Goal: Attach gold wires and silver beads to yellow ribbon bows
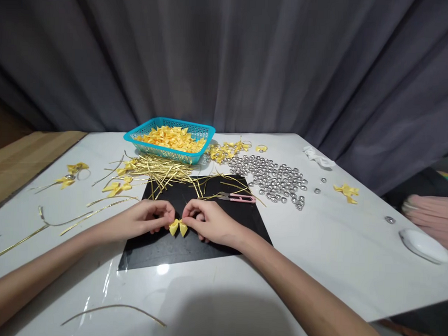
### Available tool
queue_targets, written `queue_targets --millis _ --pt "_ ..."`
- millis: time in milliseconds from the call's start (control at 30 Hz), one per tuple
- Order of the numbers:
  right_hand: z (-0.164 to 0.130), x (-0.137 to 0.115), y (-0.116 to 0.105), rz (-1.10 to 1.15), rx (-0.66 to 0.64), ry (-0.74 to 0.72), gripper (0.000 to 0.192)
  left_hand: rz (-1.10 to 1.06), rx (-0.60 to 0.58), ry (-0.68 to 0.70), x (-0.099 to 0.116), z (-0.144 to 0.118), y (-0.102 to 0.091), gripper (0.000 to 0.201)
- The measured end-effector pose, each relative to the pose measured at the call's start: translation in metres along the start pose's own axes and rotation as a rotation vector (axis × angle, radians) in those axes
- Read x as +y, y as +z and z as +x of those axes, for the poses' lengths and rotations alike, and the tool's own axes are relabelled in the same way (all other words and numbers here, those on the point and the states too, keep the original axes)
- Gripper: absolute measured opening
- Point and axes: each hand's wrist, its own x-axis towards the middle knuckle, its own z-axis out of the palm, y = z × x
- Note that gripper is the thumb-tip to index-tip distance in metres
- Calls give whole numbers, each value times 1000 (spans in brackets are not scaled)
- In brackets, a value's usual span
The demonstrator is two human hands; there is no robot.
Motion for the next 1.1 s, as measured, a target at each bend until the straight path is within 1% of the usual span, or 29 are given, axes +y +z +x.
queue_targets --millis 100,233,367,500,633,800,967,1100 --pt "-1 -5 -2 -68 -34 68 8 142 -26 56 3 -2 -3 22" --pt "-2 -7 -3 -123 -27 53 10 235 -17 88 3 -4 -2 25" --pt "-3 -5 -4 -109 -43 66 12 299 -5 103 3 -5 0 27" --pt "-2 -1 -4 -79 -46 54 12 292 17 115 0 -6 2 28" --pt "-1 2 -4 -84 -41 0 12 249 53 120 -5 -6 3 27" --pt "-2 0 -3 -135 -15 -77 12 218 46 124 -3 -6 5 23" --pt "-4 -2 -3 -139 -27 -46 13 329 47 153 -2 -5 5 23" --pt "-2 -2 -1 -61 27 16 12 337 72 142 -4 -5 5 21"
